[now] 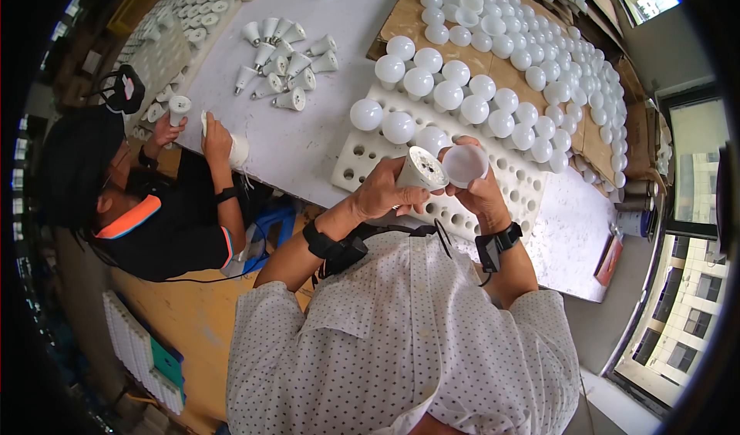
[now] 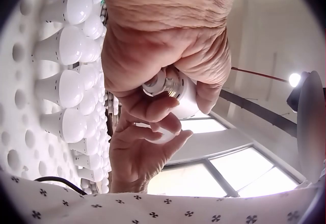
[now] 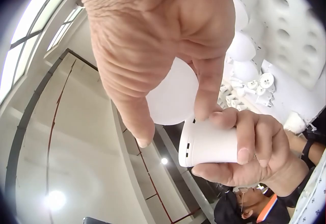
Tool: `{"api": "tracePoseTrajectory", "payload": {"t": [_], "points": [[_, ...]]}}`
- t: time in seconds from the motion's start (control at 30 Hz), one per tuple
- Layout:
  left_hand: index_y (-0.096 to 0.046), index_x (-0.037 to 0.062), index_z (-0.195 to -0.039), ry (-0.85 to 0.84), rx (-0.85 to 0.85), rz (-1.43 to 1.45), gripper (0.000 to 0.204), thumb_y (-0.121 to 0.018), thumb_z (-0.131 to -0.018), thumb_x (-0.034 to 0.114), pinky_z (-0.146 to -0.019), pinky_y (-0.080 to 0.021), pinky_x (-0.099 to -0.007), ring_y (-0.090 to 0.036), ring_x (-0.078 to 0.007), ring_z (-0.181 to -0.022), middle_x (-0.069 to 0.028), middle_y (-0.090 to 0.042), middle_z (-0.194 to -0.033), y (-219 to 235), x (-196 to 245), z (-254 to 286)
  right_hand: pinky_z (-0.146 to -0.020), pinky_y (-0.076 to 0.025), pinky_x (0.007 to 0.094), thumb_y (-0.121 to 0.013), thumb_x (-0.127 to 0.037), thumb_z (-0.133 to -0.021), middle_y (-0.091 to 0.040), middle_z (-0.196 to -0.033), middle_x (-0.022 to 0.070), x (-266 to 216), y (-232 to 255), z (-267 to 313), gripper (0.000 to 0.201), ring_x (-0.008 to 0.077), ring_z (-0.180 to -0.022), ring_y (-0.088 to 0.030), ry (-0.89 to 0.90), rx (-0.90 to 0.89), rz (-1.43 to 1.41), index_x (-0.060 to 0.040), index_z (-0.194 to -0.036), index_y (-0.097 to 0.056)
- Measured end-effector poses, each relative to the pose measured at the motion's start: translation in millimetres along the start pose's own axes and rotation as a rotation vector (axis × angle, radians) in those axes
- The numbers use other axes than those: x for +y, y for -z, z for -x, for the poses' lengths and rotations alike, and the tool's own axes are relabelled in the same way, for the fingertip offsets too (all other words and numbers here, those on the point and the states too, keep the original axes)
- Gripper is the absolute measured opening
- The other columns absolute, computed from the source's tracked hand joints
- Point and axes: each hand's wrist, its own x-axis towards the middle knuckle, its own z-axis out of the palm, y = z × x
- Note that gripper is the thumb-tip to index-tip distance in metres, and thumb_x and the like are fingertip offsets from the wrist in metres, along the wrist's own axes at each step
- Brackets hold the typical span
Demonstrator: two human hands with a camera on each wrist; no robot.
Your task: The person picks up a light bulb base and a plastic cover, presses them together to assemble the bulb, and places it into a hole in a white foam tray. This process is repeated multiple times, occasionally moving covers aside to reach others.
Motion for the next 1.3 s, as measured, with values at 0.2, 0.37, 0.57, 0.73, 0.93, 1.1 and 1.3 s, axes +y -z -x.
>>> {"api": "tracePoseTrajectory", "payload": {"t": [0.2,0.37,0.57,0.73,0.93,1.1,1.3], "points": [[-0.053,-0.005,-0.102,0.013,0.011,0.002,0.037,-0.067,-0.078,0.02,-0.042,-0.041,-0.0192,-0.057,-0.0099,-0.059,-0.0105,-0.063,-0.087,0,-1,2,-0.06,-0.054,0.0242,-0.08,-0.024,-0.061,-0.052,-0.106,0.0159,4,2,-1,0.075,0.02,-0.087,-0.058,-0.015,0.014,-0.049,-0.0095,-0.12,-0.037],[-0.054,-0.0052,-0.1,0.025,0.022,0.013,0.036,-0.067,-0.077,0.019,-0.042,-0.041,-0.0193,-0.056,-0.0095,-0.057,-0.0107,-0.063,-0.085,2,-3,4,-0.062,-0.054,0.0243,-0.08,-0.019,-0.059,-0.053,-0.107,0.0142,1,-1,-1,0.073,0.019,-0.09,-0.058,-0.03,0.003,0.002,-0.0092,-0.119,-0.039],[-0.056,-0.006,-0.095,0.15,0.041,-0.233,0.041,-0.072,-0.071,0.023,-0.044,-0.044,-0.0194,-0.056,-0.0095,-0.054,-0.0088,-0.062,-0.078,4,11,7,-0.081,-0.047,0.0325,-0.083,-0.018,-0.052,-0.054,-0.112,0.0057,-21,-26,4,0.073,0.0175,-0.1,-0.054,0.08,-0.036,1.021,-0.0073,-0.114,-0.046],[-0.058,-0.0061,-0.091,0.256,-0.01,-0.522,0.04,-0.076,-0.066,0.02,-0.049,-0.046,-0.022,-0.056,-0.0101,-0.055,-0.0067,-0.061,-0.071,4,16,8,-0.082,-0.045,0.0378,-0.083,-0.025,-0.053,-0.054,-0.105,0.0151,-20,-49,6,0.075,0.0318,-0.098,-0.054,0.027,-0.142,1.385,-0.005,-0.115,-0.046],[-0.059,-0.0059,-0.089,0.32,-0.022,-0.604,0.039,-0.077,-0.064,0.018,-0.049,-0.046,-0.0225,-0.057,-0.0099,-0.055,-0.0065,-0.061,-0.069,7,15,10,-0.085,-0.045,0.0367,-0.083,-0.022,-0.054,-0.053,-0.112,0.0122,-9,-48,6,0.074,0.029,-0.101,-0.055,-0.079,-0.163,1.432,-0.0057,-0.116,-0.046],[-0.059,-0.0062,-0.091,0.313,-0.028,-0.638,0.042,-0.077,-0.065,0.021,-0.05,-0.046,-0.0224,-0.057,-0.0098,-0.055,-0.0071,-0.062,-0.068,9,14,9,-0.083,-0.046,0.0368,-0.08,-0.015,-0.055,-0.053,-0.107,0.0141,2,-50,4,0.068,0.0309,-0.097,-0.055,0.152,-0.174,1.388,-0.0039,-0.113,-0.047],[-0.061,-0.0087,-0.087,0.215,-0.077,-0.744,0.047,-0.075,-0.062,0.028,-0.053,-0.047,-0.0249,-0.059,-0.0124,-0.054,-0.0099,-0.063,-0.067,5,13,2,-0.079,-0.046,0.0343,-0.077,-0.006,-0.052,-0.052,-0.099,0.0133,14,-44,8,0.054,0.0287,-0.09,-0.055,0.463,-0.143,1.261,-0.0032,-0.1,-0.052]]}}
